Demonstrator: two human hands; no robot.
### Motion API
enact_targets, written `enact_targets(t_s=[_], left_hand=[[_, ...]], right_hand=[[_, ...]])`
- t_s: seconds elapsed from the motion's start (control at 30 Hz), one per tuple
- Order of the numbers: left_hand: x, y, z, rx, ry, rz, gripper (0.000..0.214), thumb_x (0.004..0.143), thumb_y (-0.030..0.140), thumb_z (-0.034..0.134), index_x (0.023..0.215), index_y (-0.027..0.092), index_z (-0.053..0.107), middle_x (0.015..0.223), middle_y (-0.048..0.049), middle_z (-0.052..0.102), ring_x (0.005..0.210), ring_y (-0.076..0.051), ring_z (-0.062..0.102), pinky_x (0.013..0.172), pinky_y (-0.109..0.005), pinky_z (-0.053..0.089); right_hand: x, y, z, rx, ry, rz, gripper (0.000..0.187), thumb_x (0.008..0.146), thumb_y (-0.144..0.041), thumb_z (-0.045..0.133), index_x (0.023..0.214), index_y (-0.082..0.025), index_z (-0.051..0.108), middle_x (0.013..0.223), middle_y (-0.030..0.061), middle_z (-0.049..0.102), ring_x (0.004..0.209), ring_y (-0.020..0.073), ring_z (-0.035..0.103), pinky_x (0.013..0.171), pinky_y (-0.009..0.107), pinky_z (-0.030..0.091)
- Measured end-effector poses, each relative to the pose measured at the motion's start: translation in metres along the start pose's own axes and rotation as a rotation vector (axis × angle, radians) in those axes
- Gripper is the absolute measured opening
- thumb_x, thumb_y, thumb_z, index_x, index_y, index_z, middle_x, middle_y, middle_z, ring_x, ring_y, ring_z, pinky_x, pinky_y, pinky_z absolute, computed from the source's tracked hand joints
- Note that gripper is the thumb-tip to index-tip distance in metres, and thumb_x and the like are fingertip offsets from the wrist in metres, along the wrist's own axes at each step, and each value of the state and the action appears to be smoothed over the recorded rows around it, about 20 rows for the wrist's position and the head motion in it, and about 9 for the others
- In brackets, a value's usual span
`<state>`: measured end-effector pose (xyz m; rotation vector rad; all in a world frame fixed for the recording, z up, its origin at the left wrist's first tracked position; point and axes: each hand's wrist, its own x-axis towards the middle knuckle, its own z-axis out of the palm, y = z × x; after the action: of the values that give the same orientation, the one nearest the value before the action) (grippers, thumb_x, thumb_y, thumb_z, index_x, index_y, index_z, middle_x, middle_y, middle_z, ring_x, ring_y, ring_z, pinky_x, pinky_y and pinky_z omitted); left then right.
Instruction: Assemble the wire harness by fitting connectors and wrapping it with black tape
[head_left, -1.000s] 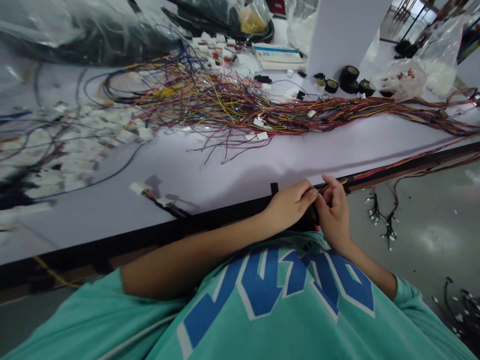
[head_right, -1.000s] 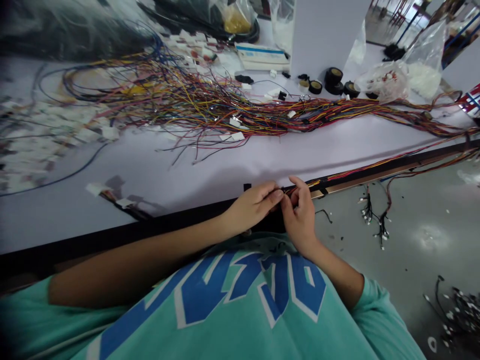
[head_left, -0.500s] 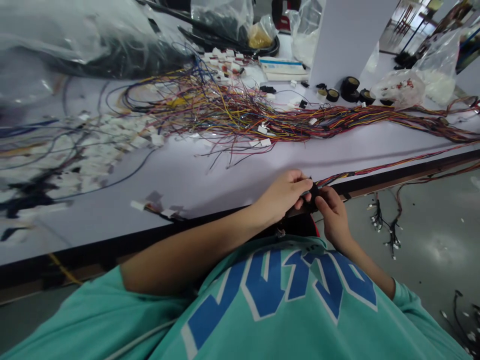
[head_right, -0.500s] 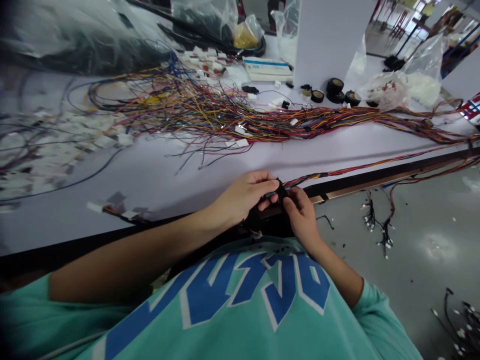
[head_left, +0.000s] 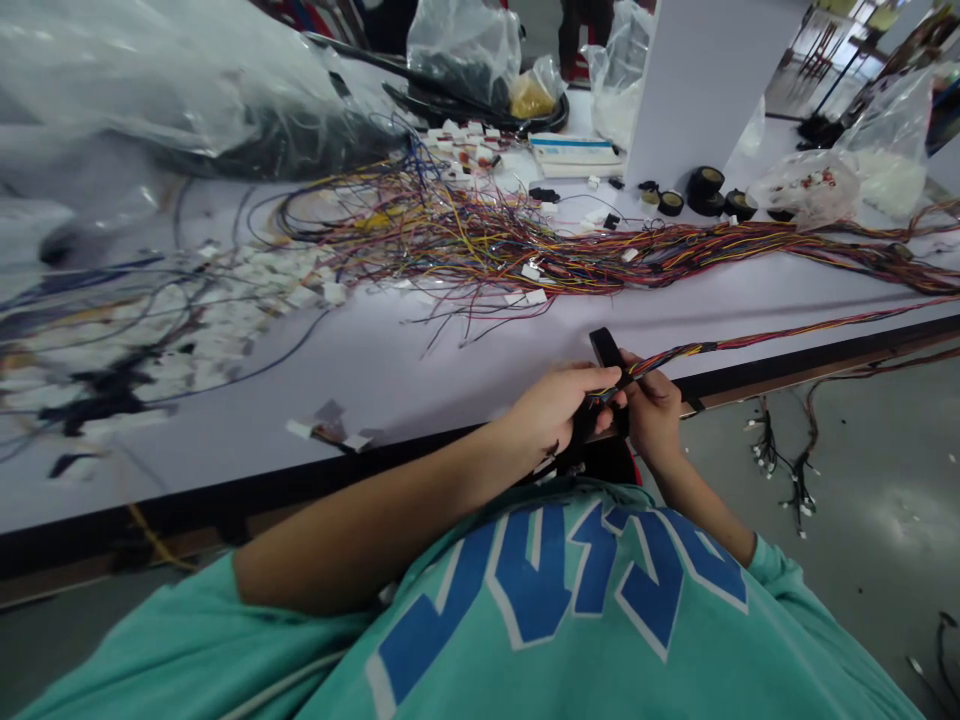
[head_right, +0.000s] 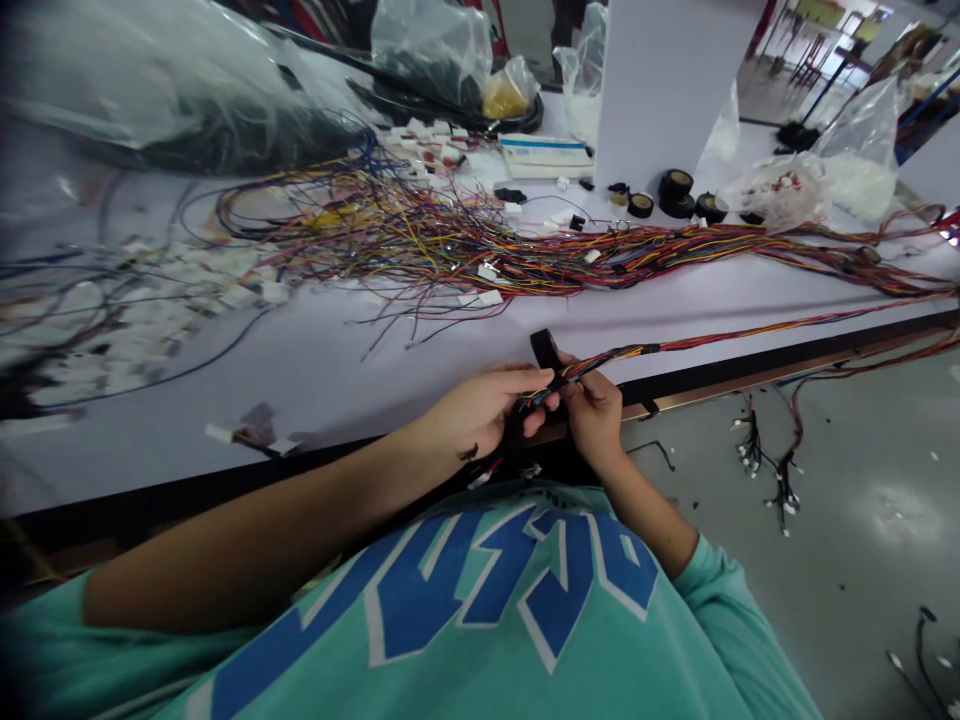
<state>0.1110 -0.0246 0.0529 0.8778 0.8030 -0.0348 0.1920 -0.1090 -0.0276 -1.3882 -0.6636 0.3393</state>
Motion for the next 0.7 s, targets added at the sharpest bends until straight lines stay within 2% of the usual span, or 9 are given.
enact_targets(t_s=[0.13, 0.33, 0.4, 0.47, 0.53, 0.6, 0.63, 0.7], left_hand=[[0.007, 0.012, -0.008, 0.014, -0.118, -0.187, 0.029, 0.085, 0.016, 0.039, 0.059, 0.012, 0.052, 0.046, 0.0006, 0.05, 0.027, -0.004, 0.035, 0.03, -0.017, 0.028], [0.017, 0.014, -0.015, 0.046, -0.231, -0.241, 0.028, 0.085, 0.018, 0.041, 0.06, 0.012, 0.052, 0.049, 0.0005, 0.053, 0.027, -0.004, 0.035, 0.03, -0.018, 0.031], [0.017, 0.012, -0.015, 0.037, -0.234, -0.196, 0.024, 0.083, 0.016, 0.042, 0.061, 0.013, 0.052, 0.048, 0.0009, 0.053, 0.026, -0.004, 0.034, 0.03, -0.017, 0.029], [0.016, 0.009, -0.013, 0.017, -0.205, -0.074, 0.019, 0.081, 0.013, 0.043, 0.065, 0.014, 0.054, 0.047, 0.0016, 0.053, 0.026, -0.004, 0.033, 0.029, -0.016, 0.026], [0.016, 0.007, -0.012, 0.01, -0.185, 0.039, 0.014, 0.078, 0.009, 0.045, 0.069, 0.014, 0.055, 0.047, 0.0023, 0.052, 0.026, -0.003, 0.032, 0.028, -0.015, 0.023], [0.017, 0.006, -0.011, 0.023, -0.165, 0.094, 0.011, 0.075, 0.008, 0.047, 0.068, 0.015, 0.053, 0.046, 0.0026, 0.052, 0.026, -0.003, 0.032, 0.028, -0.015, 0.021], [0.017, 0.005, -0.011, 0.032, -0.152, 0.1, 0.011, 0.074, 0.008, 0.049, 0.067, 0.015, 0.052, 0.045, 0.0028, 0.052, 0.026, -0.003, 0.033, 0.028, -0.015, 0.021], [0.017, 0.004, -0.01, 0.038, -0.128, 0.111, 0.01, 0.072, 0.007, 0.051, 0.068, 0.016, 0.05, 0.045, 0.0034, 0.052, 0.025, -0.003, 0.034, 0.028, -0.014, 0.02]], right_hand=[[0.003, 0.007, 0.006, 0.126, 0.004, -0.037, 0.012, 0.068, -0.027, 0.061, 0.076, -0.025, 0.07, 0.081, -0.001, 0.071, 0.084, 0.0176, 0.063, 0.084, 0.035, 0.047], [0.004, 0.006, 0.01, 0.103, 0.022, -0.037, 0.015, 0.071, -0.032, 0.059, 0.078, -0.024, 0.069, 0.084, 0.0018, 0.07, 0.098, 0.0202, 0.059, 0.089, 0.039, 0.045], [0.004, 0.005, 0.009, 0.097, 0.007, -0.038, 0.019, 0.072, -0.036, 0.059, 0.083, -0.024, 0.069, 0.089, 0.0034, 0.068, 0.101, 0.0202, 0.058, 0.089, 0.039, 0.044], [0.004, 0.003, 0.004, 0.068, -0.051, -0.047, 0.023, 0.074, -0.04, 0.058, 0.089, -0.024, 0.067, 0.095, 0.0052, 0.067, 0.104, 0.0196, 0.056, 0.09, 0.039, 0.043], [0.003, -0.003, -0.006, -0.059, -0.14, -0.042, 0.026, 0.074, -0.041, 0.059, 0.093, -0.024, 0.065, 0.096, 0.006, 0.065, 0.102, 0.0191, 0.055, 0.088, 0.037, 0.043], [0.0, -0.013, -0.019, -0.276, -0.196, -0.025, 0.023, 0.074, -0.04, 0.06, 0.09, -0.023, 0.064, 0.088, 0.0048, 0.065, 0.091, 0.0186, 0.058, 0.083, 0.035, 0.045], [-0.002, -0.02, -0.025, -0.388, -0.184, -0.027, 0.02, 0.076, -0.039, 0.058, 0.086, -0.023, 0.064, 0.083, 0.0039, 0.065, 0.083, 0.018, 0.059, 0.079, 0.035, 0.046], [-0.003, -0.035, -0.032, -0.542, -0.057, -0.098, 0.018, 0.078, -0.037, 0.055, 0.087, -0.023, 0.064, 0.081, 0.0033, 0.066, 0.077, 0.018, 0.059, 0.078, 0.036, 0.046]])
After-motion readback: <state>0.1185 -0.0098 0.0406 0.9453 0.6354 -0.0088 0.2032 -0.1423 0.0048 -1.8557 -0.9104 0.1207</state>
